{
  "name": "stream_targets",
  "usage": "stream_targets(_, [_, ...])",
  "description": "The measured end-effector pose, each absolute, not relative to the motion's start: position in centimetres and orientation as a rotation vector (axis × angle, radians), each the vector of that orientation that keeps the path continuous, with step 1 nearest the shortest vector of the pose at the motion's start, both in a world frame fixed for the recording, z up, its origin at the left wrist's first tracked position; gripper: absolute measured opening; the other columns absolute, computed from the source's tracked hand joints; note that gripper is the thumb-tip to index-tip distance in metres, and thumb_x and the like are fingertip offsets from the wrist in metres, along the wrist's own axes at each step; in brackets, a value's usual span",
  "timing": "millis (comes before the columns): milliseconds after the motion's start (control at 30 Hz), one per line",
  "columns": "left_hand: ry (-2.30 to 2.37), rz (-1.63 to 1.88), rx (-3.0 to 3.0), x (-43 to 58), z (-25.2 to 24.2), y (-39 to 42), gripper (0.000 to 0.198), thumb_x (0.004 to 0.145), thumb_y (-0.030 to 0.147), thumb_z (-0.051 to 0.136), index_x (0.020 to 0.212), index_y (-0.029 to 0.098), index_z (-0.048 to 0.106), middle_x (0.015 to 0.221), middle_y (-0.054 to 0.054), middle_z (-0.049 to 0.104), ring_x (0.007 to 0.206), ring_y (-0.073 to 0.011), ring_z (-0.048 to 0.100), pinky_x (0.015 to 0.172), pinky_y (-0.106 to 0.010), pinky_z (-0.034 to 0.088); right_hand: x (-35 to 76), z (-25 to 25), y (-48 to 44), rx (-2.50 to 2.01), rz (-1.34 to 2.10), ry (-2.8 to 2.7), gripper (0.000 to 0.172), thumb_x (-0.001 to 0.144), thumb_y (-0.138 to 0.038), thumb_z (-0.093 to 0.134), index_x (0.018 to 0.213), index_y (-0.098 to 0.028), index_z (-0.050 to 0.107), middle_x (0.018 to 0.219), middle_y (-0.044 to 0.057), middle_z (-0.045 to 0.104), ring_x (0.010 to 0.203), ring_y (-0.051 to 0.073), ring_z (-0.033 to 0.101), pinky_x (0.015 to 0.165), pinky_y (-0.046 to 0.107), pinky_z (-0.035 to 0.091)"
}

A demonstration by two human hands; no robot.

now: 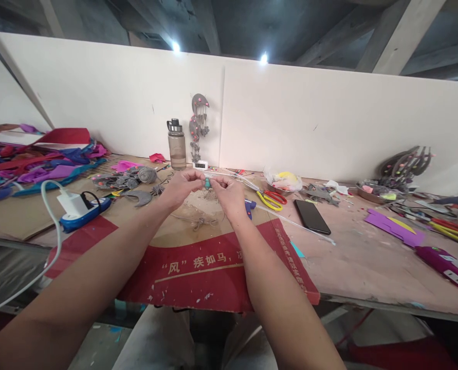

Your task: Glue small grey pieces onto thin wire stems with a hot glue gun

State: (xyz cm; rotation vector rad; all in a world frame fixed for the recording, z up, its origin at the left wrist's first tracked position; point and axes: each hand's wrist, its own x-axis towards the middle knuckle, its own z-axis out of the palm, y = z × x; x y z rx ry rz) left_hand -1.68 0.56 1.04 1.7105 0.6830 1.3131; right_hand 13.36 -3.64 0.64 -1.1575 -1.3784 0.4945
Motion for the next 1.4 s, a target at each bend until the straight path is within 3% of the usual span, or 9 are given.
stream_targets(267, [0.592, 1.075, 1.682, -1.6, 0.7, 1.2, 0.015, 0.069, 0.028, 0.071, 0.078, 0.017, 0.068, 0.060, -0.001, 0.059, 0.053, -0.0095, 0.050, 0.053, -0.023, 0.036, 13.7, 0.5, -3.4, -1.180, 0.574, -1.294, 0.025, 0.066, -0.040, 0.060, 0.068, -0.016, 0.062, 0.054, -0.006, 0.045, 0.051, 0.008, 0.034, 0.050, 0.022, 0.026])
stream_targets(400, [0.511, 0.954, 1.624, -1.8, 1.1, 0.7, 0.033, 0.068, 0.031, 0.075, 0.098, 0.018, 0.069, 0.078, -0.005, 0.066, 0.065, -0.0122, 0.059, 0.056, -0.023, 0.040, 14.0, 0.0, -2.7, -1.147, 0.632, -1.245, 0.024, 0.064, -0.039, 0.061, 0.066, -0.016, 0.062, 0.053, -0.006, 0.046, 0.050, 0.007, 0.035, 0.049, 0.021, 0.027])
stream_targets(500, [0.523, 0.937, 1.506, -2.3, 1.6, 0.6, 0.039, 0.066, 0.034, 0.077, 0.101, 0.018, 0.070, 0.092, -0.009, 0.068, 0.072, -0.0140, 0.061, 0.056, -0.023, 0.040, 14.3, -0.2, -2.4, -1.194, 0.653, -1.144, 0.023, 0.063, -0.039, 0.061, 0.063, -0.017, 0.058, 0.050, -0.007, 0.041, 0.046, 0.006, 0.029, 0.045, 0.021, 0.023])
stream_targets(600, [0.580, 1.075, 1.320, -2.9, 1.6, 1.6, 0.031, 0.067, 0.036, 0.074, 0.089, 0.014, 0.070, 0.091, -0.011, 0.068, 0.068, -0.0120, 0.059, 0.053, -0.022, 0.040, 14.6, -0.2, -2.4, -1.241, 0.644, -1.055, 0.022, 0.060, -0.039, 0.060, 0.061, -0.018, 0.056, 0.048, -0.009, 0.037, 0.044, 0.005, 0.024, 0.044, 0.021, 0.020])
stream_targets(700, [0.687, 1.261, 1.185, -3.5, 1.1, 3.1, 0.016, 0.069, 0.027, 0.066, 0.063, 0.015, 0.058, 0.063, -0.003, 0.057, 0.050, -0.0071, 0.046, 0.046, -0.020, 0.033, 14.7, -0.1, -2.5, -1.250, 0.625, -1.054, 0.023, 0.059, -0.040, 0.059, 0.061, -0.017, 0.055, 0.048, -0.009, 0.036, 0.044, 0.005, 0.024, 0.043, 0.021, 0.019])
stream_targets(833, [0.670, 1.301, 1.185, -3.6, 0.7, 3.6, 0.026, 0.071, 0.022, 0.055, 0.052, 0.018, 0.038, 0.048, 0.004, 0.037, 0.040, -0.0049, 0.027, 0.039, -0.020, 0.019, 14.8, -0.2, -2.5, -1.262, 0.587, -1.073, 0.024, 0.061, -0.041, 0.059, 0.063, -0.017, 0.056, 0.048, -0.009, 0.035, 0.044, 0.005, 0.023, 0.043, 0.021, 0.018])
stream_targets(1067, [0.541, 1.184, 1.343, -2.6, 1.1, 2.0, 0.021, 0.074, 0.030, 0.069, 0.068, 0.012, 0.061, 0.068, -0.003, 0.058, 0.055, -0.0062, 0.047, 0.052, -0.020, 0.039, 15.0, -0.5, -2.3, -1.246, 0.544, -1.101, 0.024, 0.064, -0.041, 0.059, 0.063, -0.017, 0.056, 0.050, -0.007, 0.039, 0.045, 0.005, 0.027, 0.043, 0.021, 0.020])
stream_targets(1400, [0.449, 1.217, 1.324, -3.1, 0.7, 3.2, 0.027, 0.058, 0.023, 0.083, 0.075, 0.010, 0.066, 0.070, -0.001, 0.062, 0.057, -0.0066, 0.053, 0.060, -0.023, 0.044, 15.1, -0.6, -2.1, -1.244, 0.503, -1.110, 0.025, 0.064, -0.041, 0.059, 0.063, -0.016, 0.057, 0.049, -0.007, 0.040, 0.045, 0.005, 0.028, 0.045, 0.021, 0.021])
